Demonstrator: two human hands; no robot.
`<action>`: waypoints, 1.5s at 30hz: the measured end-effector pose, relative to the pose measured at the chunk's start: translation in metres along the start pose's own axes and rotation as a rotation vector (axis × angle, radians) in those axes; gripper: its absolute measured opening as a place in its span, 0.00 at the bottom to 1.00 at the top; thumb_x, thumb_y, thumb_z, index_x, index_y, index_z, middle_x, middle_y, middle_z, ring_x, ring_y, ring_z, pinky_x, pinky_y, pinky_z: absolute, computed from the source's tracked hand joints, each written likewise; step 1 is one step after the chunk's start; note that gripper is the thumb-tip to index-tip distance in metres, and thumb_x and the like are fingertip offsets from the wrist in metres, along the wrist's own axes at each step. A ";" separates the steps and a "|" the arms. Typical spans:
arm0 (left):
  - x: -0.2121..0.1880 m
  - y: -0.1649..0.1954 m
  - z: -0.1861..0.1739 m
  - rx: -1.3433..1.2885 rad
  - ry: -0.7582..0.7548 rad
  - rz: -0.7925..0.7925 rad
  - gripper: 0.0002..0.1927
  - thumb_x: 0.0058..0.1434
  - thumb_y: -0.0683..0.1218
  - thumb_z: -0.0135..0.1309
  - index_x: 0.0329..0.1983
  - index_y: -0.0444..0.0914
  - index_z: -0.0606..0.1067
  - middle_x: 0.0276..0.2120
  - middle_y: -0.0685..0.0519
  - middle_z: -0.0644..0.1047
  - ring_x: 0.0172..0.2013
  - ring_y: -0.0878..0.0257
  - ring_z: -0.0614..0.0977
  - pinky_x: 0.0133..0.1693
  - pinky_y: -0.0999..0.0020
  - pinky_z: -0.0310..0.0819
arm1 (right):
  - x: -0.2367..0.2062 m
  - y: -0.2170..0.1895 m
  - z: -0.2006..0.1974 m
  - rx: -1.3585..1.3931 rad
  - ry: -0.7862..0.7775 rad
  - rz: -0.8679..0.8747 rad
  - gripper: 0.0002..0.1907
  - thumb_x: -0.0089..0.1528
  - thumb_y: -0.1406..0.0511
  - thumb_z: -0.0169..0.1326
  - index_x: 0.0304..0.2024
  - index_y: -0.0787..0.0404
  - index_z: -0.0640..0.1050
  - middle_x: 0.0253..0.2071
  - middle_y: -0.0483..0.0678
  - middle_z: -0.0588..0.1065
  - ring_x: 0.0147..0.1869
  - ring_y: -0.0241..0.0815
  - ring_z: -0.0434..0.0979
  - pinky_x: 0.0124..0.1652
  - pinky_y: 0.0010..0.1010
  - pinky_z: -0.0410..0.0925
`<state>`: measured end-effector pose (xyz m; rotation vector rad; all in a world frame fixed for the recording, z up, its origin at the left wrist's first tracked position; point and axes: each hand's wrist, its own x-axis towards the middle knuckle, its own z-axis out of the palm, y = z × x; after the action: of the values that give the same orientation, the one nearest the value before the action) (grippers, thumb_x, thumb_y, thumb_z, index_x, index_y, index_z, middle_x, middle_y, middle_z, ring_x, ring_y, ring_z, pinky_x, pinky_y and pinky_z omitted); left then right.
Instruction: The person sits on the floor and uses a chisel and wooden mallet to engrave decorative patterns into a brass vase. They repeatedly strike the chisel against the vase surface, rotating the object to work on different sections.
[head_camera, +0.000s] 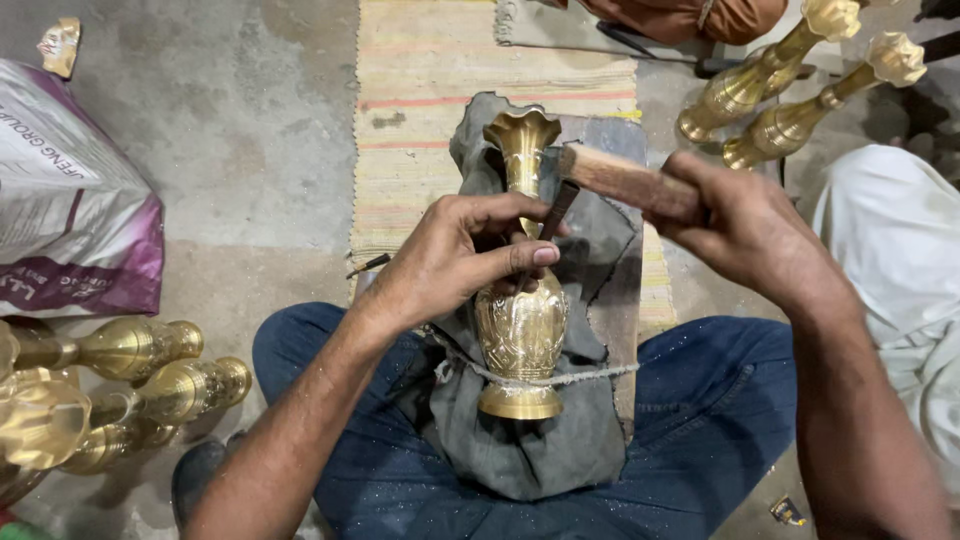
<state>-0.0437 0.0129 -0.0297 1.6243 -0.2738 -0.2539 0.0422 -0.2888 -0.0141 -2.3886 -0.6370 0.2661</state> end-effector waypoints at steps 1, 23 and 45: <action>-0.002 -0.001 0.001 -0.014 0.021 -0.021 0.20 0.62 0.48 0.62 0.56 0.37 0.79 0.36 0.52 0.86 0.33 0.69 0.87 0.35 0.69 0.87 | 0.002 -0.003 -0.002 -0.120 -0.001 0.071 0.07 0.65 0.66 0.59 0.41 0.63 0.75 0.31 0.47 0.75 0.35 0.42 0.78 0.36 0.36 0.74; -0.043 -0.004 0.061 -0.357 0.769 0.107 0.09 0.68 0.40 0.57 0.46 0.33 0.70 0.34 0.51 0.80 0.36 0.65 0.86 0.36 0.72 0.86 | 0.081 -0.080 -0.035 -0.478 -0.096 -0.398 0.20 0.59 0.62 0.66 0.50 0.64 0.78 0.35 0.54 0.79 0.36 0.50 0.82 0.39 0.44 0.73; -0.050 -0.014 0.087 -0.279 0.995 0.176 0.11 0.66 0.38 0.61 0.40 0.34 0.69 0.30 0.53 0.76 0.30 0.70 0.80 0.34 0.75 0.80 | 0.081 -0.201 -0.035 -0.862 -0.142 -0.796 0.10 0.63 0.61 0.64 0.40 0.60 0.80 0.25 0.51 0.77 0.30 0.47 0.81 0.31 0.41 0.72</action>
<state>-0.1192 -0.0519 -0.0497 1.2657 0.3690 0.6245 0.0481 -0.1307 0.1388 -2.6124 -2.0066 -0.2460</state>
